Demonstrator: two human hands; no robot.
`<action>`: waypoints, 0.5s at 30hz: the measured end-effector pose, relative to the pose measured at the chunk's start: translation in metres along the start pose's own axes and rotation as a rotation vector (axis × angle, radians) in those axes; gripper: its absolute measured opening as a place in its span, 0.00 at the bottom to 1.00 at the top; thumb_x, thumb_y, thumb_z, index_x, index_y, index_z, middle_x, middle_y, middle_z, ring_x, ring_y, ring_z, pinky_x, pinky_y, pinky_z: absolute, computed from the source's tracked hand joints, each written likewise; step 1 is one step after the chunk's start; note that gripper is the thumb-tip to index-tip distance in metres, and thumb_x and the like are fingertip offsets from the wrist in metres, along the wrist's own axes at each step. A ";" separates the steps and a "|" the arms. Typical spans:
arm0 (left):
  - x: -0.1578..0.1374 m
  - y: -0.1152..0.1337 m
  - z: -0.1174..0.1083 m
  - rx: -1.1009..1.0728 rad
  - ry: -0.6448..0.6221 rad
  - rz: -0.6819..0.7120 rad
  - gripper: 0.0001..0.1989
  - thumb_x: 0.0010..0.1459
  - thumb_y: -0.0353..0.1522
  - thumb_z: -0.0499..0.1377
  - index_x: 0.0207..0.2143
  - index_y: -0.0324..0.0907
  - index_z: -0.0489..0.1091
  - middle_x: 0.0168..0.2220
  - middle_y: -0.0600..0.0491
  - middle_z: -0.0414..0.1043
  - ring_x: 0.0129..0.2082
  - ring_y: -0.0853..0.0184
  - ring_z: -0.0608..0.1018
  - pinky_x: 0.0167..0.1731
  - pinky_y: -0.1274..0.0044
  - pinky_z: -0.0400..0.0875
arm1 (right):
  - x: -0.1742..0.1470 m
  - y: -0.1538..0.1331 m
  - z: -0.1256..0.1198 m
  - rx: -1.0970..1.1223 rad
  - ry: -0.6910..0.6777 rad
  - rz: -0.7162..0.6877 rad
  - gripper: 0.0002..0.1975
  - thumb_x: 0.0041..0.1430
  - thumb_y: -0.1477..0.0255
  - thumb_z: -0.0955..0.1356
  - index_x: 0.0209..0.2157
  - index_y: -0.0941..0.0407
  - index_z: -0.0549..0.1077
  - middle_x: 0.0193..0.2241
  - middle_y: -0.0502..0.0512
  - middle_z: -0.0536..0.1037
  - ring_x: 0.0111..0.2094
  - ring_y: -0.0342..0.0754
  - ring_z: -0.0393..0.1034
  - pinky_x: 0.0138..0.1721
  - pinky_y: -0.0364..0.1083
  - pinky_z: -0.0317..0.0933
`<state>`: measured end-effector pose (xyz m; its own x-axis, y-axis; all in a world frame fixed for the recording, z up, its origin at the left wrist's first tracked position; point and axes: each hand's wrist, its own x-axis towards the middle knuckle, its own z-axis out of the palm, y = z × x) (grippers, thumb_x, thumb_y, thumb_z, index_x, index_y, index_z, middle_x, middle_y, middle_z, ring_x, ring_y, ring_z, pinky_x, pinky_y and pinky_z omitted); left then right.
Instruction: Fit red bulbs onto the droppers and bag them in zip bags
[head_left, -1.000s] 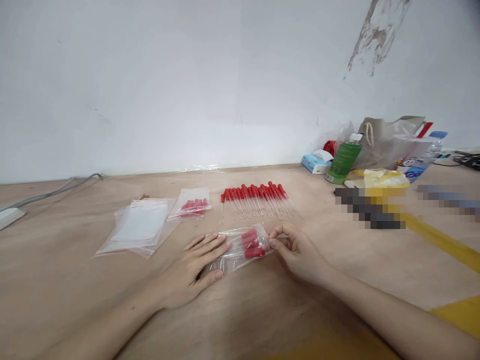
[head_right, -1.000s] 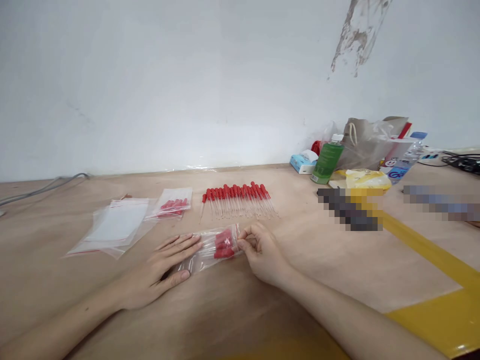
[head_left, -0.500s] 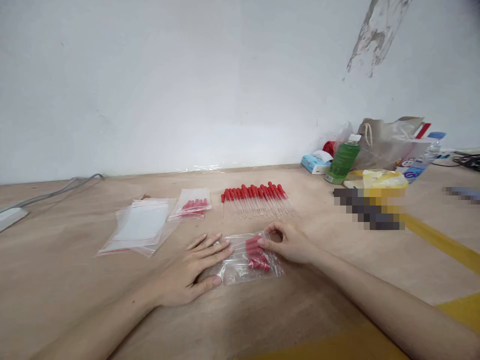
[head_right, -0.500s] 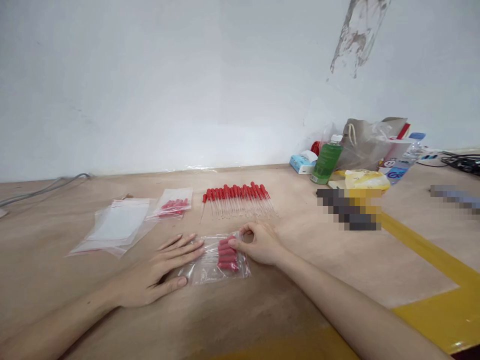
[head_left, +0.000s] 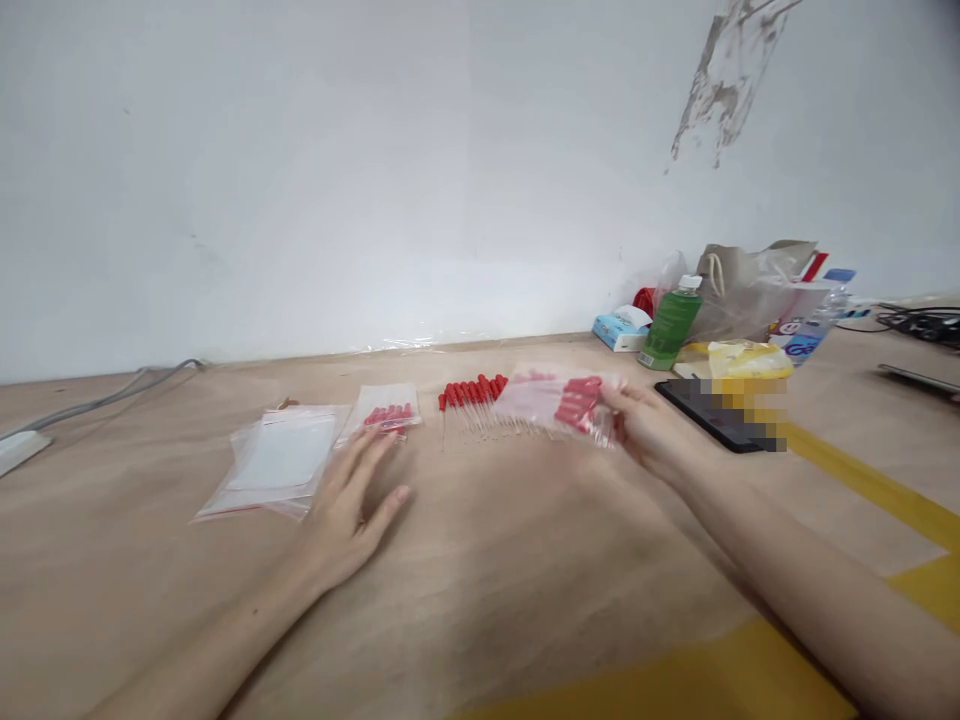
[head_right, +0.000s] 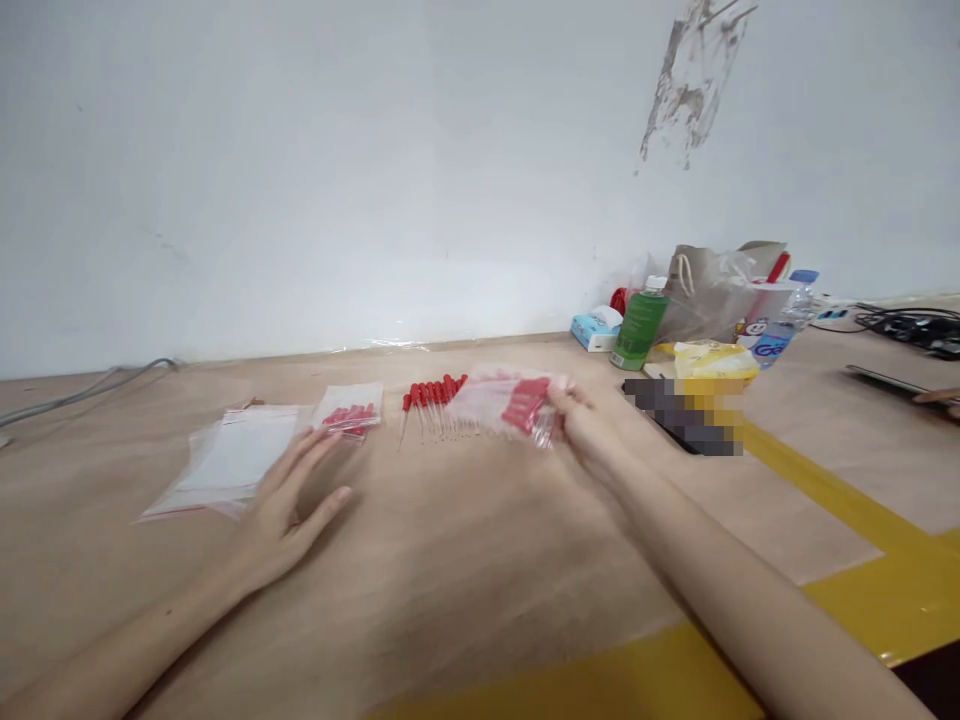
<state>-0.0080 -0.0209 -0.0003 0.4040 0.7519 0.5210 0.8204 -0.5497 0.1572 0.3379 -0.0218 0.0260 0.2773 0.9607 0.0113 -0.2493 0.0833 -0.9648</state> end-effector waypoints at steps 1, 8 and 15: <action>0.002 -0.008 0.000 0.062 0.039 -0.042 0.27 0.58 0.42 0.47 0.58 0.44 0.49 0.60 0.49 0.49 0.60 0.59 0.51 0.55 0.66 0.52 | 0.012 -0.006 -0.009 -0.032 0.096 -0.078 0.06 0.53 0.68 0.65 0.31 0.56 0.67 0.26 0.52 0.74 0.24 0.42 0.69 0.25 0.42 0.65; 0.009 -0.071 -0.009 0.412 -0.072 -0.459 0.30 0.58 0.45 0.40 0.55 0.34 0.56 0.58 0.37 0.49 0.59 0.49 0.49 0.53 0.58 0.49 | 0.069 0.010 -0.048 -0.452 0.432 -0.070 0.06 0.58 0.70 0.60 0.35 0.57 0.65 0.25 0.53 0.73 0.22 0.42 0.69 0.23 0.44 0.66; 0.006 -0.100 -0.006 0.315 -0.253 -0.557 0.29 0.57 0.43 0.40 0.49 0.29 0.60 0.49 0.32 0.60 0.51 0.44 0.62 0.45 0.59 0.57 | 0.064 0.016 -0.064 -0.858 0.518 -0.090 0.22 0.35 0.68 0.73 0.35 0.61 0.68 0.41 0.68 0.69 0.44 0.62 0.65 0.37 0.53 0.62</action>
<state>-0.0900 0.0369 -0.0080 -0.0614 0.9747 0.2150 0.9962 0.0466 0.0734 0.4112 0.0237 -0.0058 0.6823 0.7098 0.1751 0.4889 -0.2649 -0.8312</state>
